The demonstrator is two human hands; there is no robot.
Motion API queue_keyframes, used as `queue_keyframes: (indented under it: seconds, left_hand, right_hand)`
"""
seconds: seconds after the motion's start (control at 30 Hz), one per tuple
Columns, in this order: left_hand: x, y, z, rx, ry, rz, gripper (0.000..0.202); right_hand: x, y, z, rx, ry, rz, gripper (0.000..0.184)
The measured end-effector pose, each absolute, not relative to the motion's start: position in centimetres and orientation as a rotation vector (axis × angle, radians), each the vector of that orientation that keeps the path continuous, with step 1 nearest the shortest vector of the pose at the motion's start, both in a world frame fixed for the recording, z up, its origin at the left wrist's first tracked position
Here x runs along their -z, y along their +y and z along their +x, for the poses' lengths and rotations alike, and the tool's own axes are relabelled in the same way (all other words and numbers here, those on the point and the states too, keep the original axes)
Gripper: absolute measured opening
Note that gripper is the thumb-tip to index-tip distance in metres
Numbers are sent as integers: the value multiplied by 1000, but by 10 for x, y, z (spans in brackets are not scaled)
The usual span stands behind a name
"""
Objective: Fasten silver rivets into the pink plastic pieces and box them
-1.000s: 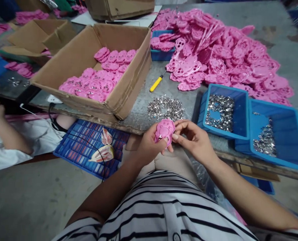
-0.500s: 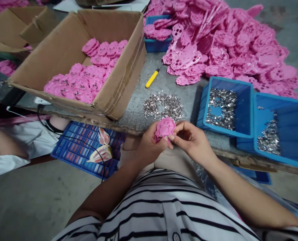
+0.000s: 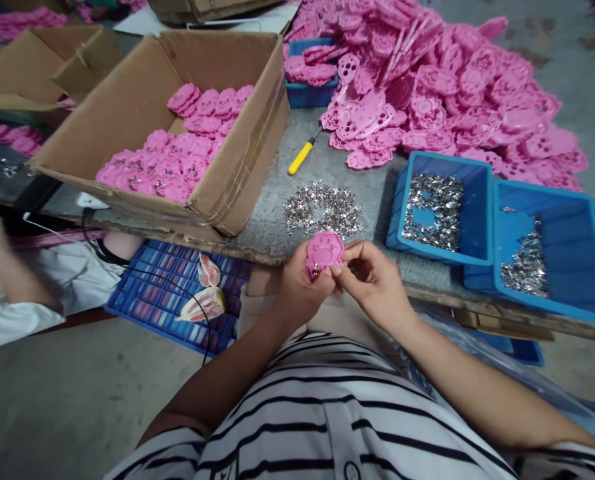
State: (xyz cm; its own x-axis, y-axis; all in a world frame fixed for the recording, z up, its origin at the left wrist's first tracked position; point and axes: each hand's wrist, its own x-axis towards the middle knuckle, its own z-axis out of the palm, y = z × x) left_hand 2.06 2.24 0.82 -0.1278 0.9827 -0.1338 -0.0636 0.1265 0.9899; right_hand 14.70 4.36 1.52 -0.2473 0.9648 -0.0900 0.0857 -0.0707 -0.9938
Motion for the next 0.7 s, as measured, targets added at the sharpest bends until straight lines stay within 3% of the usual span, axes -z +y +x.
queue_keyframes:
  seconds: [0.3,0.7]
  left_hand:
    - [-9,22,12,-1195,933,840,40]
    - [-16,16,9,-1181,1034,900,38]
  right_hand:
    - [-25,50,147,-1659,-1305,-1048,33]
    - [-27,48,146,-1679,-1310,-1060,38]
